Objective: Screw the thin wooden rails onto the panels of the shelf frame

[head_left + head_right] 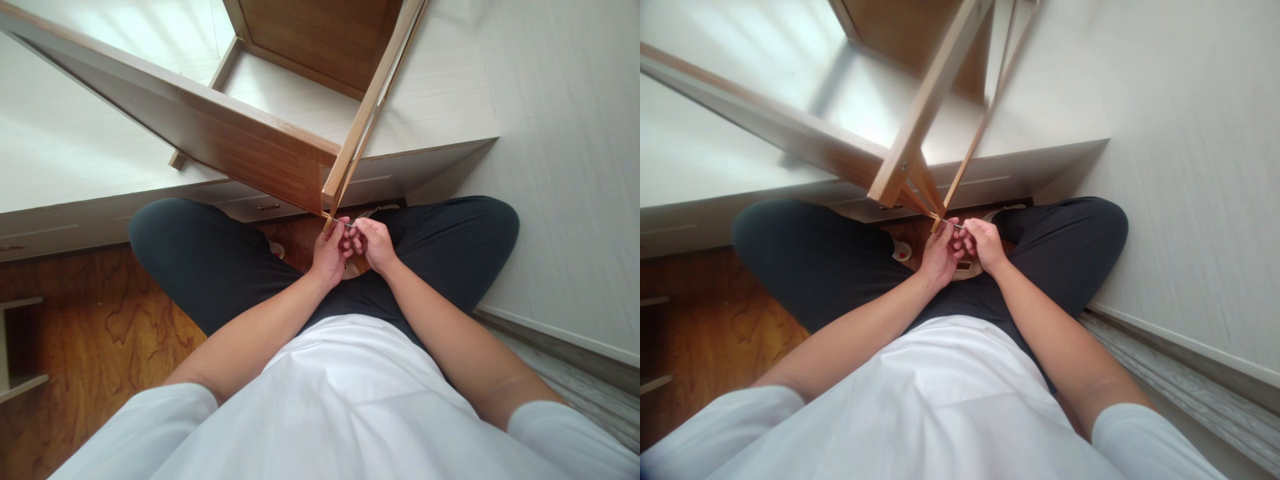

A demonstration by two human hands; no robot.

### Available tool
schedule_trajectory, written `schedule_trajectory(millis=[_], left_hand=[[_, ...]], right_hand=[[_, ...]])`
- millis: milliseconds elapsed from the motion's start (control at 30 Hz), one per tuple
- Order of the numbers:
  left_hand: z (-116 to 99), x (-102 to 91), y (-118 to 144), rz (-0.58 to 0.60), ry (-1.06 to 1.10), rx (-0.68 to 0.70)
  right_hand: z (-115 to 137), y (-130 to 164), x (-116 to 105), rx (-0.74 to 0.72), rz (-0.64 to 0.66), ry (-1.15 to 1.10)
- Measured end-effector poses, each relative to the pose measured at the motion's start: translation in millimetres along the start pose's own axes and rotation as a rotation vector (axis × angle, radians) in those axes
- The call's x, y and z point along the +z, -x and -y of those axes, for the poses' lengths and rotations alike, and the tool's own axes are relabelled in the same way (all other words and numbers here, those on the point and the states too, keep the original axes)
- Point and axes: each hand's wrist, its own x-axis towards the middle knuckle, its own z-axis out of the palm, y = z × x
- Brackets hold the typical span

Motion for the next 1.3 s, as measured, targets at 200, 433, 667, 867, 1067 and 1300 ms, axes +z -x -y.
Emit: schedule_trajectory(millis=[200, 433, 667, 867, 1067, 1300], left_hand=[[0, -0.8, 0, -0.025, -0.029, 0.01], [0, 0.0, 1, -0.018, -0.05, 0.022], [1, 1.5, 3, -0.012, -0.065, 0.003], [1, -0.5, 2, 0.006, -0.056, 0.022], [1, -0.2, 2, 0.022, -0.038, 0.026], [1, -1.5, 0, 0.032, -0.013, 0.027]], right_hand=[[10, -4, -4, 0.365, 0.174, -0.199], [9, -5, -4, 0.389, 0.179, -0.211], [6, -4, -1, 0.226, 0.073, -0.13], [-1, 0, -1, -0.035, -0.019, 0.005], [0, 4, -1, -0.104, -0.034, 0.112], [2, 8, 0, -0.156, -0.024, 0.185]])
